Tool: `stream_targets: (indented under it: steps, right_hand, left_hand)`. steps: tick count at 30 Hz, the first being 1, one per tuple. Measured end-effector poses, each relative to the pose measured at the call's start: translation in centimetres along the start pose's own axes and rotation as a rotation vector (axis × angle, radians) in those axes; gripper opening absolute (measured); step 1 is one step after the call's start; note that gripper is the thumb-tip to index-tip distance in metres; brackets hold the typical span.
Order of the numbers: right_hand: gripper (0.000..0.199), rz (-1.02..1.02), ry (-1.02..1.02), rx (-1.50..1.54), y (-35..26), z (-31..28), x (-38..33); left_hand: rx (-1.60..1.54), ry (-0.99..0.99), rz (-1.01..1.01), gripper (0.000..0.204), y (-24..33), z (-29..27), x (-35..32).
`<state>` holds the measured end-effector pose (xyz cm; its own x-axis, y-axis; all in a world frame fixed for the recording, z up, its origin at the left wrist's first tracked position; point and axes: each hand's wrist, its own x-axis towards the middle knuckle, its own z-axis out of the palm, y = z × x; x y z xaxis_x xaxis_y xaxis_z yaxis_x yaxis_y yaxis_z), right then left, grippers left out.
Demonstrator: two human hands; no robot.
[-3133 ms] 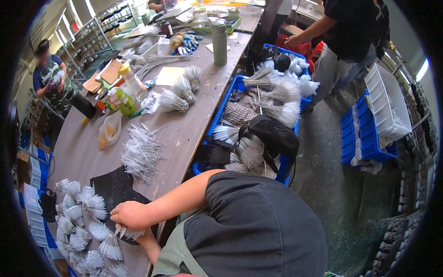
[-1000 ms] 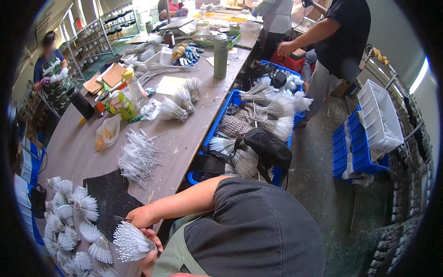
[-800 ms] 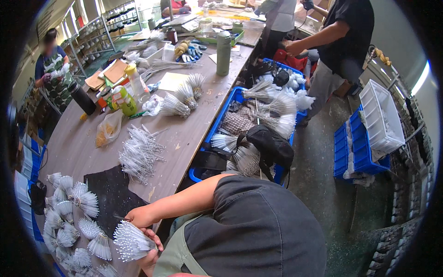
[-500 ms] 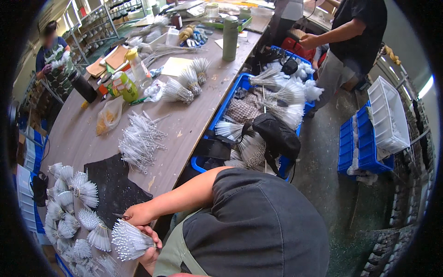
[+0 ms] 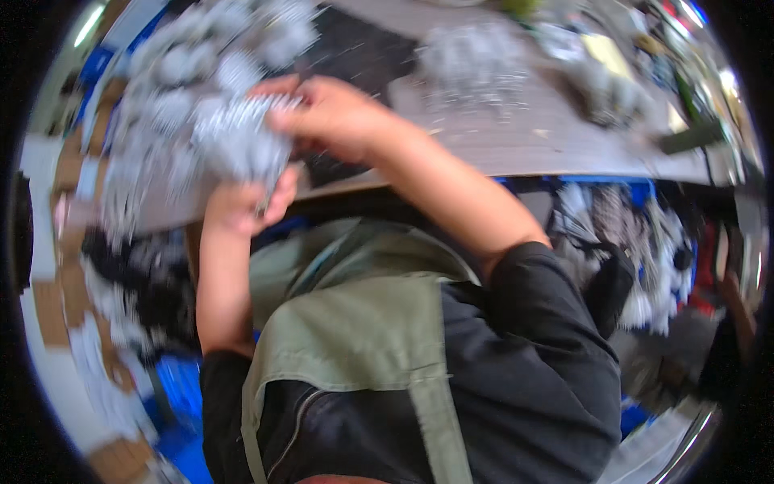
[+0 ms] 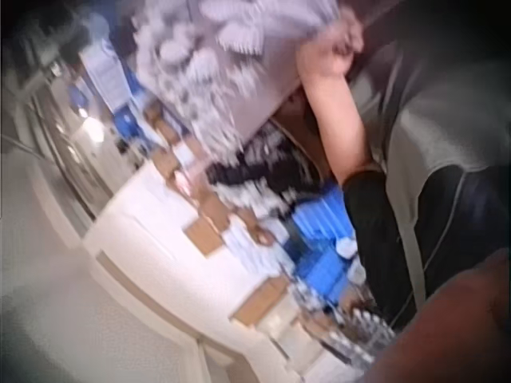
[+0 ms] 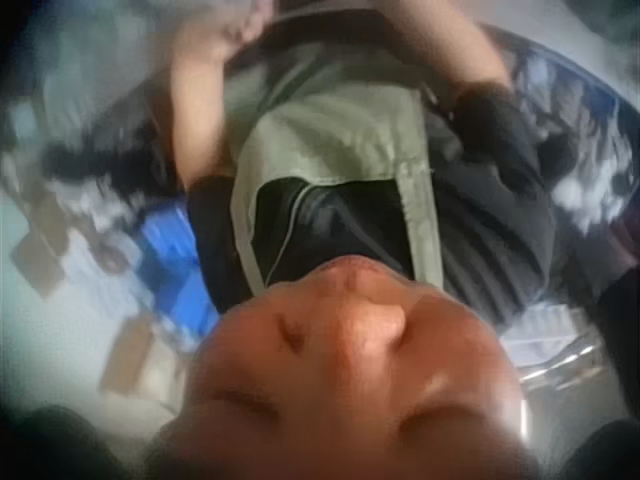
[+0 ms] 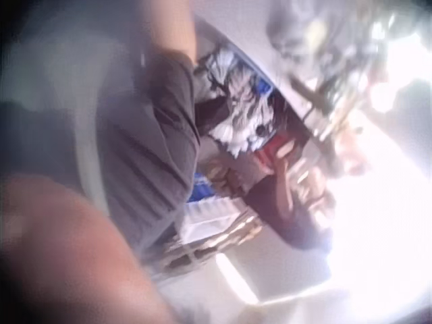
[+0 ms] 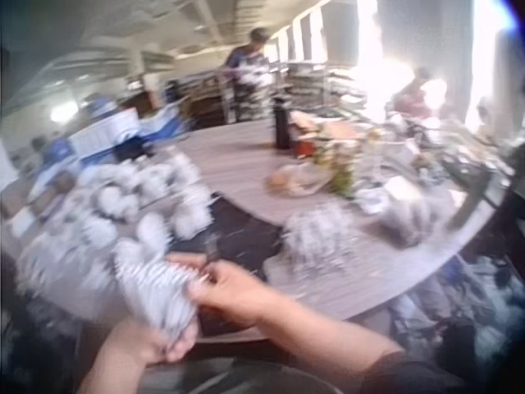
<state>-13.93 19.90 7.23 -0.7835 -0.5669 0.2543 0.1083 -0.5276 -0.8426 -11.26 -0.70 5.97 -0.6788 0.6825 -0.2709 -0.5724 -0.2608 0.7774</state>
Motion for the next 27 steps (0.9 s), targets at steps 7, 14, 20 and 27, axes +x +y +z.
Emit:
stream_targets:
  steps: [7, 14, 20, 27]
  right_hand:
    - [0.067, -0.072, 0.192, -0.106, 2.5, 2.9, 1.7]
    - [0.066, -0.206, 0.281, -0.178, 4.2, 5.2, 0.9]
    - [0.071, -0.149, 0.388, -0.379, 4.8, 5.7, -1.3]
    - [0.093, -0.126, 0.336, -0.315, 3.7, 3.6, -1.6]
  left_hand:
    - [0.396, 0.312, 0.203, 0.052, 3.4, 1.5, -4.2]
    - [0.950, 0.640, 0.501, 0.062, 0.8, 0.6, -3.8]
    - [0.605, 0.602, 0.464, 0.053, -3.7, -0.2, -1.1]
    - [0.298, 0.351, 0.462, 0.061, -2.6, -1.1, 2.0]
